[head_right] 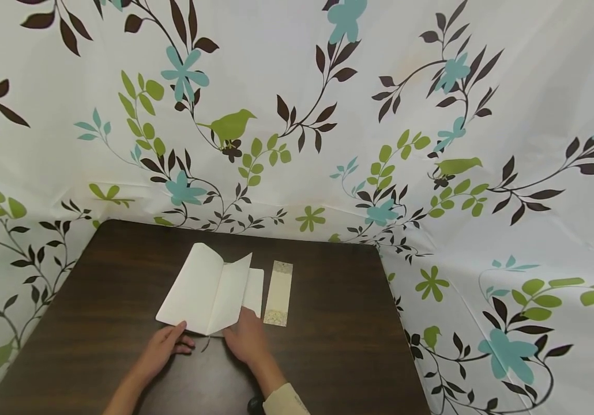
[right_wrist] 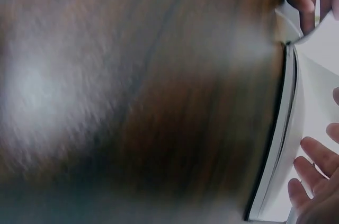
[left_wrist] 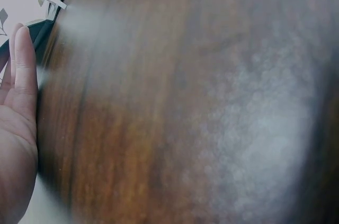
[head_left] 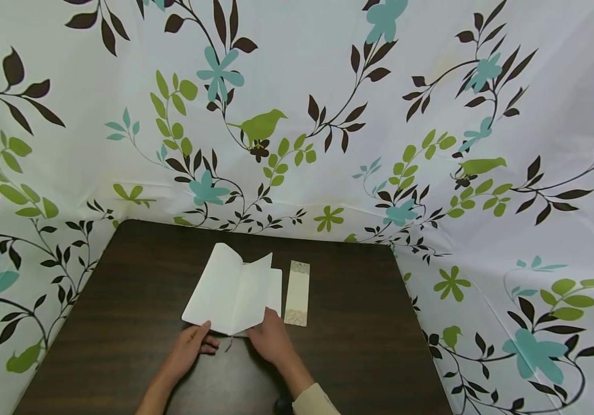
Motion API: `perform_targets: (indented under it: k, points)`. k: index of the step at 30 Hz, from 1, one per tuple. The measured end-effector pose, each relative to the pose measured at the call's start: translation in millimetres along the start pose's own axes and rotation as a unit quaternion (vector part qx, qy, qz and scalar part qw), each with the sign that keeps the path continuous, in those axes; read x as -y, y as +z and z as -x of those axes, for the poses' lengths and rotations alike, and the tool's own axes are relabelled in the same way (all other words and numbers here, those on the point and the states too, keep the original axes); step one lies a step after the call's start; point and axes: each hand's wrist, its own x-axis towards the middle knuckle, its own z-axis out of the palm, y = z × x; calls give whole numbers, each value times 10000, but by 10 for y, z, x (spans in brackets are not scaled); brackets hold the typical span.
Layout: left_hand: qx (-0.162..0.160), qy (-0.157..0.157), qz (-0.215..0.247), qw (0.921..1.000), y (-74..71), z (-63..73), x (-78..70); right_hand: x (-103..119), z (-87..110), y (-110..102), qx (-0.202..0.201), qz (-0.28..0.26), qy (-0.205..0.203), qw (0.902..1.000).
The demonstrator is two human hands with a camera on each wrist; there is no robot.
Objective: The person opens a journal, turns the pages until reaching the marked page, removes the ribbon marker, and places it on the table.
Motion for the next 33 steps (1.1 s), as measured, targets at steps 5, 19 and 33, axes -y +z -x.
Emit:
perform_targets:
  k: [5,19,33]
  points:
    - [89,120,38,9999,10,1,-15,90,31,59,477,244,168,9984]
    - [368,167,137,9991,-14,-23,-24,187,69,137,1065,904,-654,9880]
    - [247,110,83,9996,-1,0,-40,195,92,150,1133,1324,-913,9805]
